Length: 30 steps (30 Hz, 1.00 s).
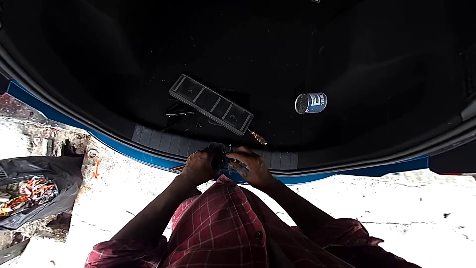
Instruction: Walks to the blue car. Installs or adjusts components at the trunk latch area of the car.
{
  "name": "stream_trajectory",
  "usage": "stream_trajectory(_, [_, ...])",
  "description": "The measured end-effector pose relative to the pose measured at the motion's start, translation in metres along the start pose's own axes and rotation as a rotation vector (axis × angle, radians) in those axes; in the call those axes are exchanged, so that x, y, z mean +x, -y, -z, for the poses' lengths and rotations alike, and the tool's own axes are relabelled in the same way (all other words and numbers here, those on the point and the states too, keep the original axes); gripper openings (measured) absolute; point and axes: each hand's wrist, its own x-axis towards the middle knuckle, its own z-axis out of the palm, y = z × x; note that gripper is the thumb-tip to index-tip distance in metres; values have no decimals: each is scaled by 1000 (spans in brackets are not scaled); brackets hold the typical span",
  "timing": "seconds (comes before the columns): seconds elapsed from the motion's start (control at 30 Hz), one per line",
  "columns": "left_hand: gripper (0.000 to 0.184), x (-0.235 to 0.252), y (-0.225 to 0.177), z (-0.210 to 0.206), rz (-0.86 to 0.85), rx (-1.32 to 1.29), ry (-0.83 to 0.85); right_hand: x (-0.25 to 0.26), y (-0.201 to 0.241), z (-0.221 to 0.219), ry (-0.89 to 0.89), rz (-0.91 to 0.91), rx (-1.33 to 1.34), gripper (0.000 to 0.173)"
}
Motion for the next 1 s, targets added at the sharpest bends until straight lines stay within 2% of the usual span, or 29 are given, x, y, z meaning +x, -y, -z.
stream_trajectory(0.13, [44,-2,-3,-5,-8,-11,-29,-4,-4,-1,-45,-38,123,34])
stream_trajectory(0.23, [43,-3,-5,-8,-34,-6,-46,-11,-7,-7,-150,52,-11,20])
stream_trajectory(0.33, [43,-4,-11,-7,-13,42,27,-10,-5,-9,-240,166,-182,21])
stream_trajectory(0.47, [41,-7,-22,-9,18,95,61,-6,-4,-7,-274,87,-265,24])
stream_trajectory(0.63, [44,-4,-14,-19,-3,100,63,-14,-12,-2,-137,-102,6,21])
stream_trajectory(0.77, [50,-4,-11,-22,-10,42,96,-20,-14,8,-12,-192,239,34])
stream_trajectory(0.87, [49,-5,-11,-24,-15,1,108,-17,-10,16,17,-263,275,24])
stream_trajectory(1.0, [44,-4,-13,-27,-70,18,96,-17,-11,17,6,-222,264,12])
